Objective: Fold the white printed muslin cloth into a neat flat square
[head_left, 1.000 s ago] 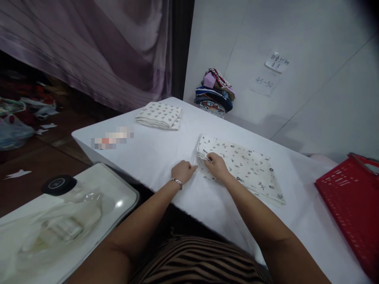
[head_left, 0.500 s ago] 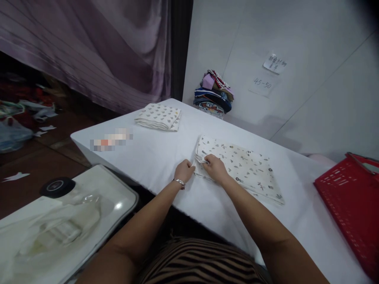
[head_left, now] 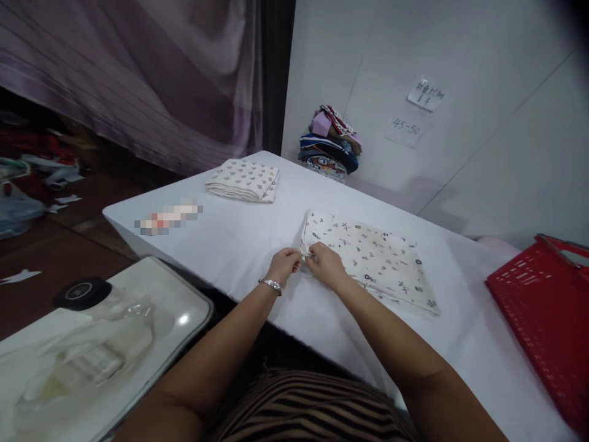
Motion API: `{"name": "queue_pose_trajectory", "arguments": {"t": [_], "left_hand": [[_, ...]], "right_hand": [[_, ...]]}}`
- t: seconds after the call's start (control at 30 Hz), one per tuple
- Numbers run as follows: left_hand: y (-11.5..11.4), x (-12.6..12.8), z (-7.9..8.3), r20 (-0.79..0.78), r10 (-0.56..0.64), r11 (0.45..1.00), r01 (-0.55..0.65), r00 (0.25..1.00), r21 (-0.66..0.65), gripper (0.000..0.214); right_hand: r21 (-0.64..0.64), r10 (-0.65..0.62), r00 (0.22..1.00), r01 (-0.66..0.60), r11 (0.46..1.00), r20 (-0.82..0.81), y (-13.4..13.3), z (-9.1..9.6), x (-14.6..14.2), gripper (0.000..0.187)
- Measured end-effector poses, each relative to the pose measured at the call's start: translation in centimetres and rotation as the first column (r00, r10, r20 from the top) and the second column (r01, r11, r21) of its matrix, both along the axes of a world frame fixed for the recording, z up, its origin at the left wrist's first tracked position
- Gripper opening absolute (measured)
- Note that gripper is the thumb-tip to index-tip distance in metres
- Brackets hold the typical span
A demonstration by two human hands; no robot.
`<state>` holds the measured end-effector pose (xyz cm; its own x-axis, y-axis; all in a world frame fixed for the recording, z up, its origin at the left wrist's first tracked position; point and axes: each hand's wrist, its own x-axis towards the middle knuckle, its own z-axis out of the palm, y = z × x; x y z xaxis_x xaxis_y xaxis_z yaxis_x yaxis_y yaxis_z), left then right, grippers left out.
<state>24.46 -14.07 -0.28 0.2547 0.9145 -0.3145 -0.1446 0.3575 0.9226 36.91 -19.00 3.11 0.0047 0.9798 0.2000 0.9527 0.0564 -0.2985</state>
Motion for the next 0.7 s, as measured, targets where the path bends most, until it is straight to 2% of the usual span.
{"name": "queue_pose_trajectory", "arguments": {"t": [0.1,0.17,0.2,0.27,0.3,0.37,0.43,0.47,0.53,0.6,0.63,0.7], "left_hand": [[0.1,-0.3,0.2,0.029,-0.021,1.0,0.021,0.999,0.004,0.022],[0.2,-0.7,0.4,0.019,-0.09,0.995,0.089,0.996,0.037,0.026],[0.4,-0.9,0.5,-0.037,-0.127,0.989,0.13,0.991,0.072,0.027],[0.5,-1.3,0.6,-0.295,-0.142,0.959,0.205,0.945,0.195,0.026],[0.6,-1.5,0.5,-0.469,-0.104,0.932,0.251,0.877,0.263,0.025],[0.5,-1.6,0.3,-0.758,0.0,0.864,0.381,0.652,0.328,0.029],[0.2,-1.3,0.0,-0.896,0.056,0.817,0.496,0.44,0.295,0.035],[0.1,-1.0,-0.1,-0.926,0.059,0.802,0.535,0.373,0.267,0.035],[0.0,-0.5,-0.3,-0.948,0.057,0.776,0.583,0.312,0.239,0.029],[0.2,-0.2,-0.4,-0.943,0.037,0.785,0.574,0.33,0.232,0.018],[0.4,-0.1,-0.5,-0.916,0.012,0.815,0.527,0.401,0.241,0.012],[1.0,-0.3,-0.5,-0.785,-0.037,0.899,0.364,0.618,0.244,0.006]], "right_hand": [[0.009,0.001,1.0,0.0,1.0,-0.01,-0.1,-0.2,0.1,0.014],[0.013,-0.029,0.999,0.03,0.999,-0.04,0.1,-0.4,0.4,0.016],[0.014,-0.046,0.997,0.047,0.999,-0.066,0.2,-0.5,0.6,0.015],[0.015,-0.054,0.991,0.056,0.998,-0.126,0.5,-0.7,1.1,0.01],[0.017,-0.047,0.987,0.05,0.999,-0.152,0.7,-0.8,1.4,0.009],[0.023,-0.027,0.983,0.032,0.999,-0.183,0.8,-0.9,1.8,0.007],[0.029,-0.021,0.982,0.027,0.999,-0.19,0.9,-0.8,2.1,0.007],[0.033,-0.019,0.983,0.025,0.999,-0.185,0.9,-0.7,2.1,0.007],[0.041,-0.009,0.987,0.015,0.999,-0.163,0.8,-0.4,2.2,0.006],[0.041,0.005,0.991,0.0,0.999,-0.13,0.8,-0.2,2.3,0.005],[0.04,0.012,0.994,-0.007,0.999,-0.113,0.7,0.0,2.3,0.005],[0.037,0.017,0.997,-0.014,0.999,-0.072,0.6,0.3,2.5,0.006]]}}
